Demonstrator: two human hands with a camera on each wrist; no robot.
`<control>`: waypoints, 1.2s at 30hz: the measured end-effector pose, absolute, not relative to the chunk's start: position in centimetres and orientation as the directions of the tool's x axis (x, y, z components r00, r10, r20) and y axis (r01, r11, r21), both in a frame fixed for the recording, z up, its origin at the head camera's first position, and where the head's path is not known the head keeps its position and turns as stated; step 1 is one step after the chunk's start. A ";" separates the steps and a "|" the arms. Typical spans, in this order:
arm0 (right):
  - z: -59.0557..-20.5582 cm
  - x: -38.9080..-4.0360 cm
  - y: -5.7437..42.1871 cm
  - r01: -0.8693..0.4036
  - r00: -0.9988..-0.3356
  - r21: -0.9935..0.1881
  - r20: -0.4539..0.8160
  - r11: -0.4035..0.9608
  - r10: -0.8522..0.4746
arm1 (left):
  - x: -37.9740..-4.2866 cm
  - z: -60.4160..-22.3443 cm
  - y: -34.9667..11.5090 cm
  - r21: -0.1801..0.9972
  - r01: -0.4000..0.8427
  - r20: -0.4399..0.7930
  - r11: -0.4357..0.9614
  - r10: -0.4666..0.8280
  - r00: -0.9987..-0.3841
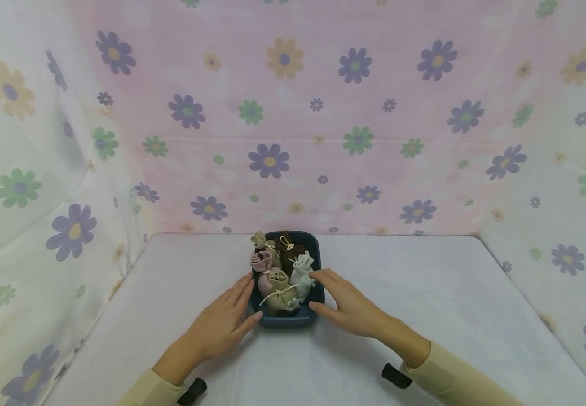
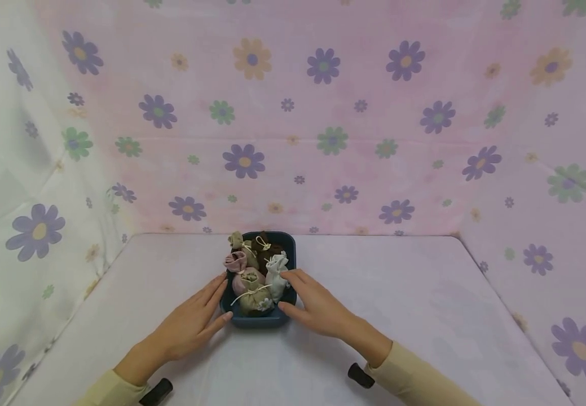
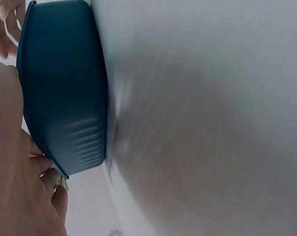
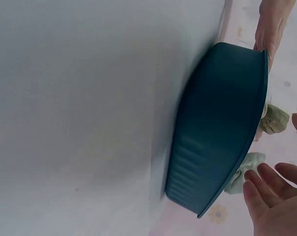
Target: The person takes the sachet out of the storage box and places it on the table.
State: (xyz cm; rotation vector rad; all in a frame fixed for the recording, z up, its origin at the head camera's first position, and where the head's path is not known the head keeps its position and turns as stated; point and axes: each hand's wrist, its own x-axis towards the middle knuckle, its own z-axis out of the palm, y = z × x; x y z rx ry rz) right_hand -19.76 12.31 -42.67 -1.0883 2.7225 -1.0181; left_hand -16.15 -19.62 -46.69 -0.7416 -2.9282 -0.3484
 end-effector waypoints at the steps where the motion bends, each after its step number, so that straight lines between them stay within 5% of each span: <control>1: -42.6 -19.8 12.0 -0.599 -0.753 -0.597 0.194 0.533 -0.629 | -16.1 -46.7 -19.6 0.196 0.477 0.144 0.857 0.456 -0.878; 15: -43.4 -21.0 8.9 -0.642 -0.701 -0.649 0.281 0.408 -0.656 | -15.9 -46.5 -19.3 0.178 0.478 0.111 0.860 0.465 -0.878; 36: -44.6 -22.3 5.9 -0.629 -0.740 -0.641 0.318 0.441 -0.593 | -15.9 -46.4 -19.1 0.233 0.453 0.076 0.860 0.448 -0.891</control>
